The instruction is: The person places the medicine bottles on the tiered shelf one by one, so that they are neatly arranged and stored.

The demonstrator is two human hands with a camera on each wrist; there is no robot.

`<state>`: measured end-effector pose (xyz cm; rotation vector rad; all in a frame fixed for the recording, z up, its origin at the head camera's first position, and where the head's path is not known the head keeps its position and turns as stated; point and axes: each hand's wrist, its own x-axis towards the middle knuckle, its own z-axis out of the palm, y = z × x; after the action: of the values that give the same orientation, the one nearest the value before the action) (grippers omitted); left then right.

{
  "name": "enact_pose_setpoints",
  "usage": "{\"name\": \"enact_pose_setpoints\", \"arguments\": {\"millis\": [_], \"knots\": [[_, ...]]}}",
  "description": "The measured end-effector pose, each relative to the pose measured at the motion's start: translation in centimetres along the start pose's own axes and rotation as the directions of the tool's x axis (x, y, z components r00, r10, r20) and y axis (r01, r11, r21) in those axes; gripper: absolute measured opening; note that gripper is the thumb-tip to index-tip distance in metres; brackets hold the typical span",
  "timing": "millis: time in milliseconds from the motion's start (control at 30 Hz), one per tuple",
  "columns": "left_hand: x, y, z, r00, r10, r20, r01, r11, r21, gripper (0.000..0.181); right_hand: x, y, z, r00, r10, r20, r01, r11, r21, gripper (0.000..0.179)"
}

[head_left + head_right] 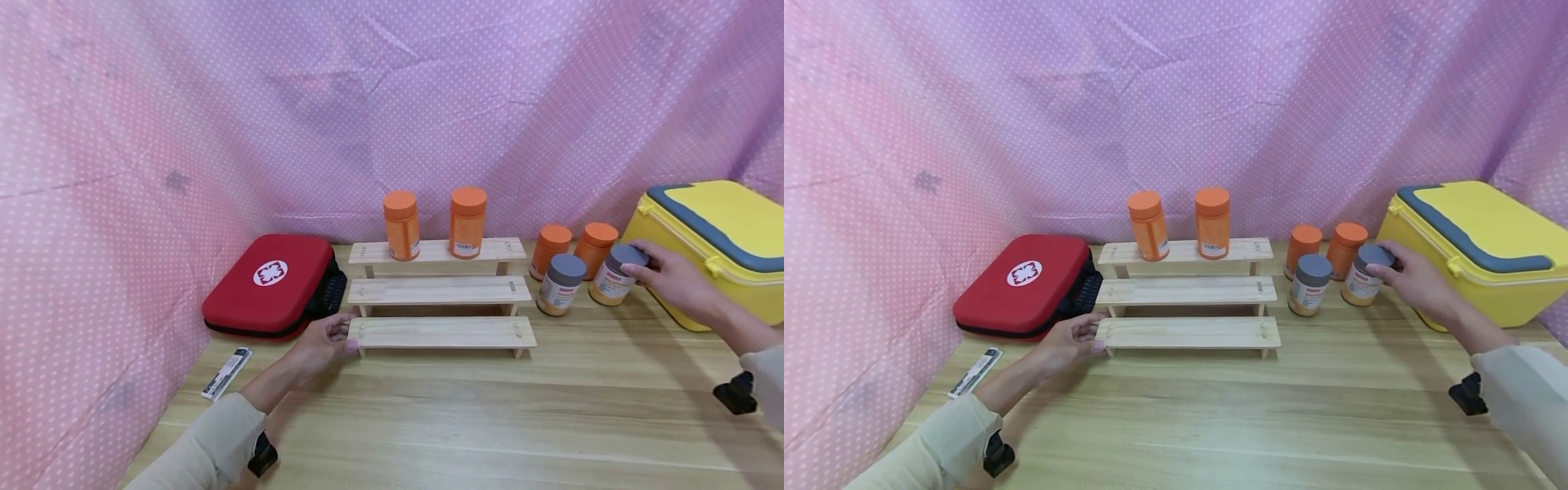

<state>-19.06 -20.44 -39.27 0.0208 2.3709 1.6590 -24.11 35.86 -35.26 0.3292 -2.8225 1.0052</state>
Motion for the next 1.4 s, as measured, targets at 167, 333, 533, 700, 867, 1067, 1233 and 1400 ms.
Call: {"name": "enact_pose_setpoints", "arguments": {"millis": [167,333,533,700,867,1067,1233,1400], "knots": [[0.0,-0.1,0.0,1.0,0.007,-0.006,-0.007,1.0,0.004,0.054,-0.9,-0.3,-0.1,0.994,-0.064,-0.083,0.066,0.998,0.013,0.035],[0.0,-0.1,0.1,0.999,0.032,-0.011,-0.031,0.999,0.015,0.053,-2.2,-2.1,-1.5,0.998,-0.042,-0.051,0.043,0.999,0.02,0.039],[-0.2,0.0,0.1,0.999,0.032,-0.014,-0.032,0.999,0.017,0.052,-3.6,-5.3,-3.1,1.0,-0.016,0.024,0.017,0.998,-0.063,0.045],[-0.3,0.2,0.0,0.999,0.039,0.0,-0.039,0.999,0.018,0.051,-4.5,-7.8,-3.8,0.999,-0.035,0.004,0.035,0.999,0.018,0.043],[-0.3,0.3,0.0,1.0,0.017,0.003,-0.017,1.0,0.0,0.053,-4.5,-11.1,-4.3,0.994,-0.103,-0.027,0.104,0.993,0.051,0.044],[0.0,0.1,0.0,1.0,0.0,0.005,0.0,1.0,-0.002,0.056,-3.7,-15.9,-3.4,0.978,-0.208,0.001,0.207,0.971,0.124,0.046],[0.0,-0.1,0.0,1.0,0.011,0.0,-0.011,1.0,-0.011,0.056,-2.7,-19.1,-0.5,0.926,-0.376,0.011,0.364,0.902,0.232,0.045],[0.0,-0.3,-0.1,1.0,0.023,0.005,-0.023,1.0,-0.02,0.055,-1.1,-22.6,2.9,0.899,-0.433,0.063,0.405,0.878,0.254,0.042]]}}
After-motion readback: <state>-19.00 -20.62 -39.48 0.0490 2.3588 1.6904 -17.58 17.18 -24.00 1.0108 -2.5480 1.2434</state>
